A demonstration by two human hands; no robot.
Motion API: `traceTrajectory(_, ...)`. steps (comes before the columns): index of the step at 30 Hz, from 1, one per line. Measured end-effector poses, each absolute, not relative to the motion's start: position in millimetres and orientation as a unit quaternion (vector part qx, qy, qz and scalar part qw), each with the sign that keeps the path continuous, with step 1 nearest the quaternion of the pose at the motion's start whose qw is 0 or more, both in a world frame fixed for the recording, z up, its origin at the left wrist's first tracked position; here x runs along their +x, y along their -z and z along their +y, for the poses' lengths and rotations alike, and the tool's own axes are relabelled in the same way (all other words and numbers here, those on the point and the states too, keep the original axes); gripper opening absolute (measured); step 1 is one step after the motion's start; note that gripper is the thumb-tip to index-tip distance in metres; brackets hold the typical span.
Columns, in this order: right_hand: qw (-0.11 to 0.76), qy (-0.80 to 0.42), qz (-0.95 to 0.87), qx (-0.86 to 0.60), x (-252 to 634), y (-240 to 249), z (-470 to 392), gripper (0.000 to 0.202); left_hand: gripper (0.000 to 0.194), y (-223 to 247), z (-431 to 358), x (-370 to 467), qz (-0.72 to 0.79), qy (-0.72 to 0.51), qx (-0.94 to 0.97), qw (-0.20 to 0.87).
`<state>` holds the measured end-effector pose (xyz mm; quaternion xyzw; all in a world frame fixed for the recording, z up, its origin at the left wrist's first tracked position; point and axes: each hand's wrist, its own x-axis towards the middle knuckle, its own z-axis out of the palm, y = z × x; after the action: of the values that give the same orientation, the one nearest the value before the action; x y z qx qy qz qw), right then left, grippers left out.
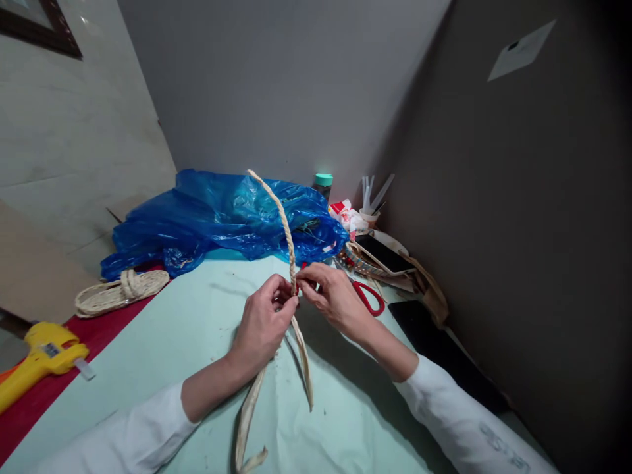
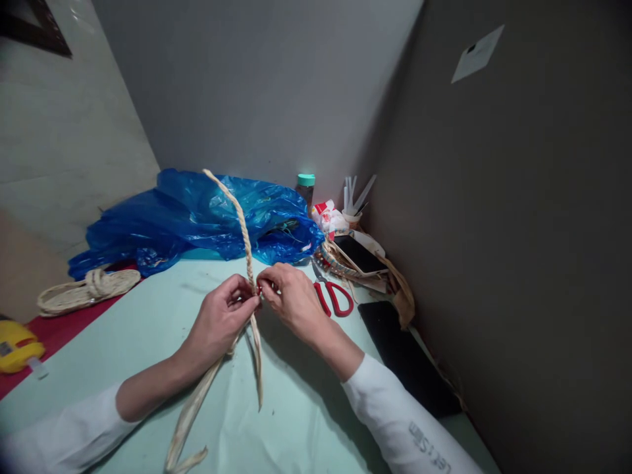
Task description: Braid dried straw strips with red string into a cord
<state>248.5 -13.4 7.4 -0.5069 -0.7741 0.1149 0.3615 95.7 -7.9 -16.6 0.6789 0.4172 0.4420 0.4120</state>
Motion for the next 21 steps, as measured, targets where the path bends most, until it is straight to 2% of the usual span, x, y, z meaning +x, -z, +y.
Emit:
traceTrajectory(5, 0.410, -0.210, -0.738, -0.493, 240, 8, 0, 0.019, 0.005, 16, -9, 93, 0.417, -0.450, 0.658, 0.436)
traceTrajectory(11, 0.346, -0.204, -0.713, -0.575, 234, 10, -2, 0.008, 0.011, 16, -10, 90, 0.444, -0.422, 0.642, 0.461)
traceTrajectory(13, 0.346, -0.191, -0.712, -0.580, 237, 9, -5, 0.008, 0.013, 15, -12, 91, 0.444, -0.412, 0.625, 0.493)
traceTrajectory(16, 0.395, -0.148, -0.696, -0.582, 246, 8, -12, 0.020, 0.018, 16, -16, 93, 0.436, -0.405, 0.560, 0.577)
traceTrajectory(18, 0.420, -0.132, -0.672, -0.595, 253, 9, -18, 0.020, 0.020, 18, -17, 93, 0.429, -0.402, 0.509, 0.628)
traceTrajectory(21, 0.389, -0.204, -0.662, -0.607, 255, 14, -27, 0.021, 0.019, 19, -16, 92, 0.422, -0.384, 0.462, 0.679)
